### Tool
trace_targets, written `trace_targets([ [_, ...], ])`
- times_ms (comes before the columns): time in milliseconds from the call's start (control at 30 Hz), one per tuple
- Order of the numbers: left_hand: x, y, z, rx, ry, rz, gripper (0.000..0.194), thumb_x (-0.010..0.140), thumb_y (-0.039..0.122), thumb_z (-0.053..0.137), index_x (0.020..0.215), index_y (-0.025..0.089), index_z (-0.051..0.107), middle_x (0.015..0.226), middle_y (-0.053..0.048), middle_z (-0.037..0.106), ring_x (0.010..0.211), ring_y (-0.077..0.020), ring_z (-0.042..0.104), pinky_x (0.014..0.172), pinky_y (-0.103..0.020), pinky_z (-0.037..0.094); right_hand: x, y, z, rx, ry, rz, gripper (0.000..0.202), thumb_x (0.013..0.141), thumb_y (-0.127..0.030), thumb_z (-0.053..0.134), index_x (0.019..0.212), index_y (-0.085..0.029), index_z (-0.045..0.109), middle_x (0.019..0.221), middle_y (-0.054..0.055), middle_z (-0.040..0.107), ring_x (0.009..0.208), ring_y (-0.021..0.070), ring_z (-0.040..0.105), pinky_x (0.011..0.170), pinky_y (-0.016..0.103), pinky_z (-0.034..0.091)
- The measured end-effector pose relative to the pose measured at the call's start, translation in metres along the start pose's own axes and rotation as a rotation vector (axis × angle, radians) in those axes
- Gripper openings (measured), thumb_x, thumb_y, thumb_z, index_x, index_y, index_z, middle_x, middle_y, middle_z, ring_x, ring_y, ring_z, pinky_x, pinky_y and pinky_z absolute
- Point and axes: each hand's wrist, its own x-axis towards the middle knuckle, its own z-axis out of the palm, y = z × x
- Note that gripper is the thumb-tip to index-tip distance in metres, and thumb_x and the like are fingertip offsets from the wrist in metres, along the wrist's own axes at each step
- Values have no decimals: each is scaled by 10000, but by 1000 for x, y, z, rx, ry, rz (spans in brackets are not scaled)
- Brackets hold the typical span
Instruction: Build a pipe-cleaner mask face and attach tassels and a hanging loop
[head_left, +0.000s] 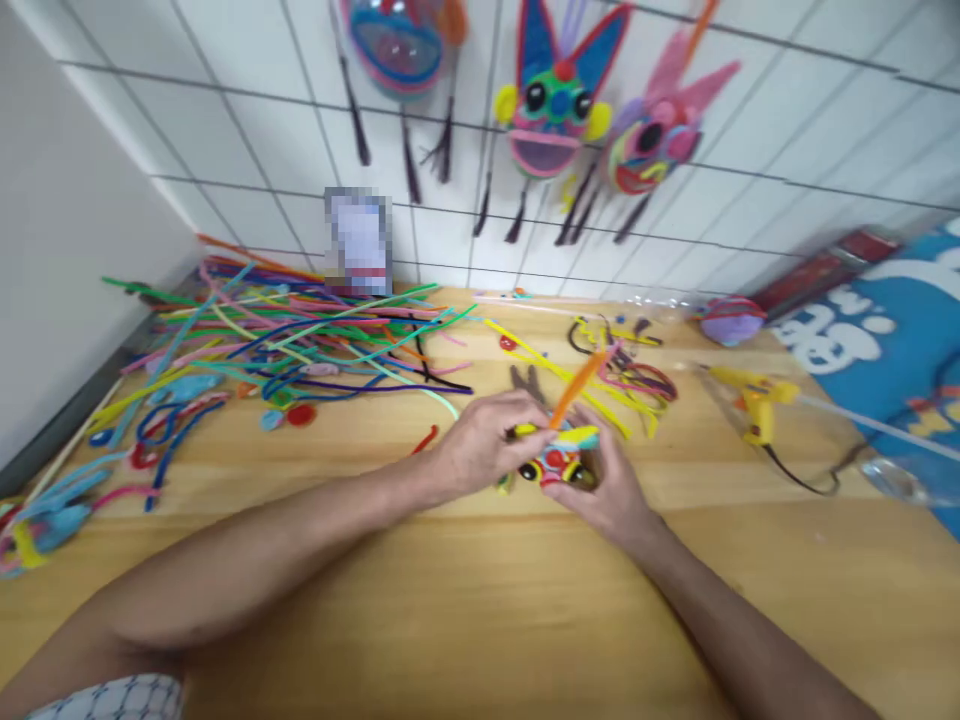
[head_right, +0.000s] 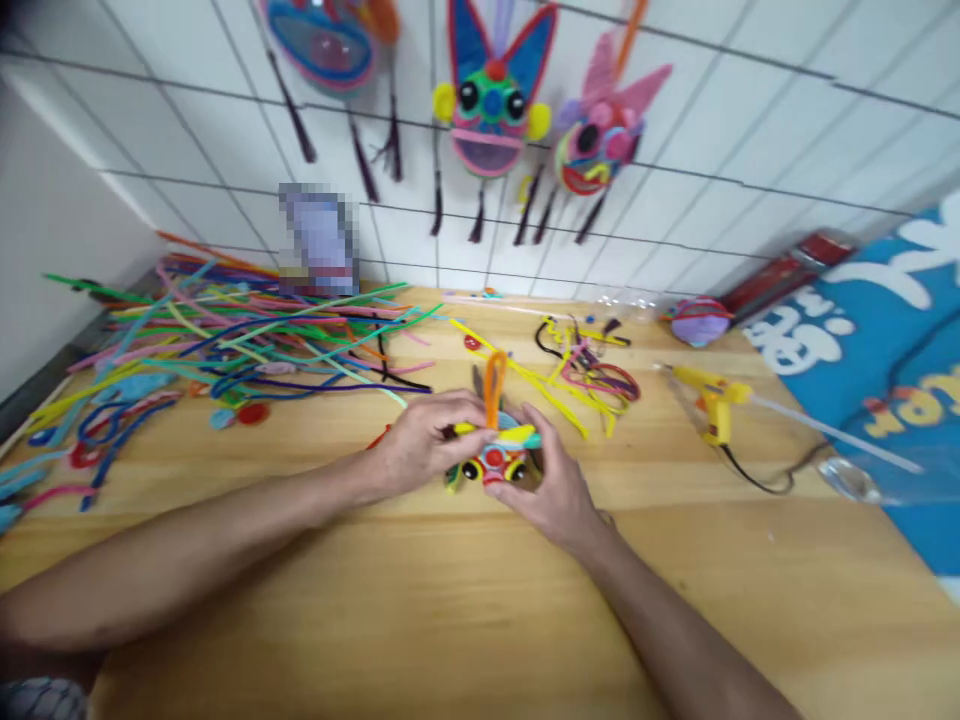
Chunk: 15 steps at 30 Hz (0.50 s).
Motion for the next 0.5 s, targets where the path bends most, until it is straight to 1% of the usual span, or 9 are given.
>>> trace_targets([
  [67, 1, 0, -1, 12, -19, -5, 121, 968, 187, 666, 866, 162, 725, 821, -37, 720, 730, -122, 662, 676, -214, 493, 2, -4, -1, -54, 7, -26, 999, 741, -432, 902, 1582, -285, 382, 1557, 141, 563, 1413, 326, 583, 1169, 513, 499],
  [200, 2, 3, -3, 79, -24, -4, 110, 957, 190, 668, 865, 177, 726, 832, -27, 737, 745, -121, 666, 708, -222, 500, 6, -17, -3, -115, -7, -46, 986, 743, -426, 883, 1583, -260, 393, 1525, 146, 594, 1388, 334, 604, 1145, 502, 517],
  [333, 3, 10, -4, 153, -42, -85, 160, 961, 278, 670, 846, 183, 728, 817, -24, 742, 720, -127, 663, 688, -231, 501, 8, -27, -4, -140, -18, -75, 991, 744, -405, 875, 1589, -243, 384, 1499, 152, 619, 1370, 336, 618, 1124, 500, 525],
  [433, 3, 18, -4, 186, -46, -152, 217, 959, 343, 674, 820, 184, 726, 803, -27, 741, 719, -140, 665, 681, -243, 500, 9, -28, -2, -142, -18, -114, 968, 759, -373, 868, 1591, -254, 388, 1492, 147, 625, 1360, 329, 625, 1123, 504, 522],
  [500, 3, 24, -3, 222, -41, -174, 274, 958, 395, 674, 789, 185, 719, 783, -30, 733, 705, -147, 651, 668, -252, 490, 10, -28, -1, -135, -6, -148, 964, 759, -352, 870, 1590, -255, 392, 1492, 147, 626, 1362, 326, 623, 1134, 513, 510],
])
